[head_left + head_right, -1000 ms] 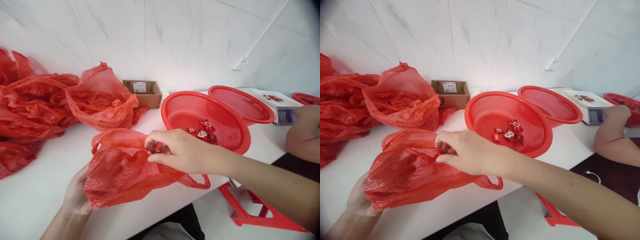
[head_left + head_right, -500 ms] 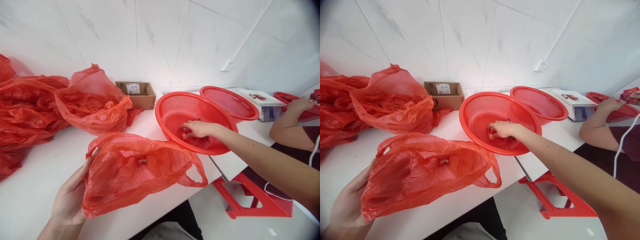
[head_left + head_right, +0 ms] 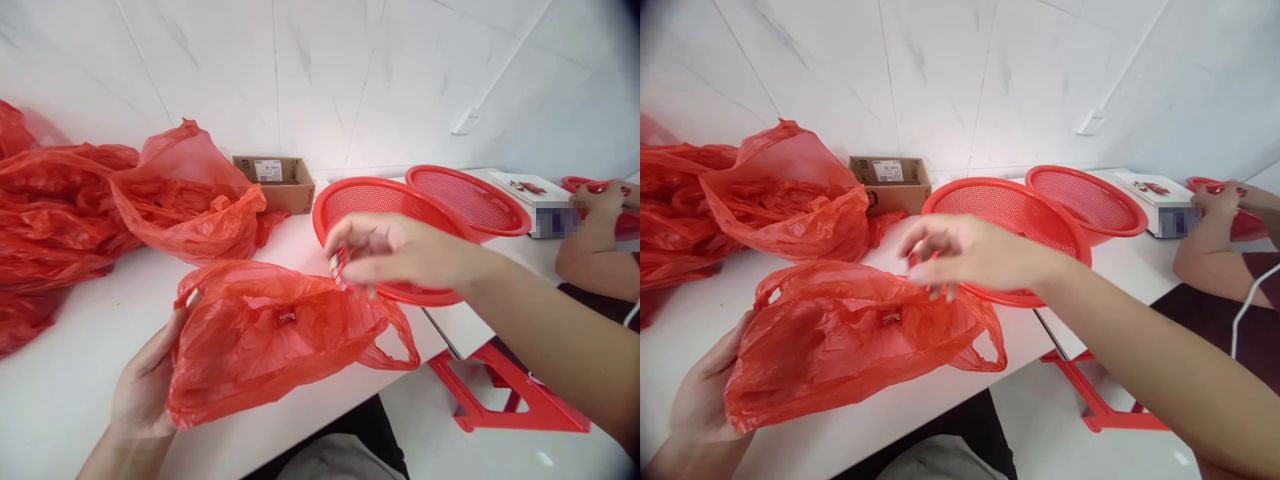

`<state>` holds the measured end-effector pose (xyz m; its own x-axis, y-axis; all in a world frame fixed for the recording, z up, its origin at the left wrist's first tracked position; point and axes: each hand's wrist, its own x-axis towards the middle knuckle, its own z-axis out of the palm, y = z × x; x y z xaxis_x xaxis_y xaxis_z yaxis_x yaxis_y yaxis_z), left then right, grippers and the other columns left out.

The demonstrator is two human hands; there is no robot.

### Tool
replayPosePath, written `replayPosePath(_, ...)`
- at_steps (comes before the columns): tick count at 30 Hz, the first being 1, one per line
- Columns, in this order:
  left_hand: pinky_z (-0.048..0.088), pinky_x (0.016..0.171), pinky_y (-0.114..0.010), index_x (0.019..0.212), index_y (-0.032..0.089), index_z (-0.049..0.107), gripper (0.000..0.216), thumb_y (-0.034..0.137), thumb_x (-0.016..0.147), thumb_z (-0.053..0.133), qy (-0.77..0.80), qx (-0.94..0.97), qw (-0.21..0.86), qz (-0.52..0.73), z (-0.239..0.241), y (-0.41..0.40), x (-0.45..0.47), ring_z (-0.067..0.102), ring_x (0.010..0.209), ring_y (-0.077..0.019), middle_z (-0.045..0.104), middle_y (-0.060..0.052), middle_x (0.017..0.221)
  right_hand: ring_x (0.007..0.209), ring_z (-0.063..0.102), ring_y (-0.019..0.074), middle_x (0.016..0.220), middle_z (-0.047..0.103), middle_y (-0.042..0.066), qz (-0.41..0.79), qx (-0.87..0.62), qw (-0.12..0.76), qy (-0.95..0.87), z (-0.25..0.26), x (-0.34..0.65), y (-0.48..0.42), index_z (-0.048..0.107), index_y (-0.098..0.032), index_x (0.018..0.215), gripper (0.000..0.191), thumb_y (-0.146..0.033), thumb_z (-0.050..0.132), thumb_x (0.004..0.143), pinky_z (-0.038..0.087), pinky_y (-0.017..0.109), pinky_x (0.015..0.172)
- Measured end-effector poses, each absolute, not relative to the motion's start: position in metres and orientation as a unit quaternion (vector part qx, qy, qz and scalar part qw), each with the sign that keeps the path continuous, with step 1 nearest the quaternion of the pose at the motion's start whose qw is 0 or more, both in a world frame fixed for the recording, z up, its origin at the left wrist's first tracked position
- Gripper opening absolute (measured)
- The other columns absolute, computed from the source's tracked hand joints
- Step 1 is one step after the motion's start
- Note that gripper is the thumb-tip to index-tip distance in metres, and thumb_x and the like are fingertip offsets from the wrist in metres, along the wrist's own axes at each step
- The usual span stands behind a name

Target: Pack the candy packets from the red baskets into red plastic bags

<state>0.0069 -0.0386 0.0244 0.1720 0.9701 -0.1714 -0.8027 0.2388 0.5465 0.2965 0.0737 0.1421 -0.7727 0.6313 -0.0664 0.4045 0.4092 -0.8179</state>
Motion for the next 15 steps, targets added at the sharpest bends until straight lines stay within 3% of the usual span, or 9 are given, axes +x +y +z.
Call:
replayPosePath(5, 0.056, 0.061, -0.009, 0.1, 0.022, 0.078, 0.021, 0.02, 0.081, 0.071, 0.211, 0.216, 0.733, 0.61, 0.033, -0.038, 0.016, 0.075, 0.074, -0.0155, 0.078, 0.002, 0.091, 0.095, 0.064, 0.0182, 0.113, 0.066, 0.006, 0.214, -0.304, 0.154, -0.915, 0.128, 0.26, 0.039, 0.06, -0.023, 0.117, 0.03, -0.015, 0.047, 0.092, 0.05, 0.032, 0.078)
replayPosePath(10, 0.058, 0.068, -0.014, 0.1, 0.025, 0.077, 0.02, 0.022, 0.083, 0.068, 0.193, 0.203, 0.748, 0.602, 0.032, -0.04, 0.015, 0.075, 0.08, -0.0168, 0.078, 0.002, 0.095, 0.096, 0.064, 0.0195, 0.11, 0.068, 0.004, 0.068, -0.359, 0.186, -0.912, 0.132, 0.283, 0.072, 0.062, -0.022, 0.115, 0.03, -0.016, 0.043, 0.093, 0.048, 0.033, 0.082)
replayPosePath(12, 0.058, 0.073, -0.016, 0.101, 0.026, 0.077, 0.02, 0.023, 0.084, 0.067, 0.192, 0.199, 0.753, 0.597, 0.032, -0.04, 0.016, 0.075, 0.083, -0.018, 0.078, 0.002, 0.096, 0.1, 0.063, 0.0233, 0.114, 0.067, 0.006, 0.046, -0.42, 0.112, -0.899, 0.131, 0.301, 0.088, 0.061, -0.024, 0.119, 0.031, -0.02, 0.047, 0.091, 0.048, 0.036, 0.084)
replayPosePath(15, 0.058, 0.082, -0.022, 0.101, 0.028, 0.077, 0.02, 0.024, 0.084, 0.067, 0.2, 0.196, 0.758, 0.589, 0.031, -0.041, 0.016, 0.074, 0.085, -0.0207, 0.078, 0.003, 0.095, 0.099, 0.065, 0.0278, 0.119, 0.065, 0.009, 0.072, -0.486, -0.077, -0.868, 0.116, 0.323, 0.101, 0.061, -0.027, 0.122, 0.038, -0.026, 0.058, 0.084, 0.05, 0.038, 0.08)
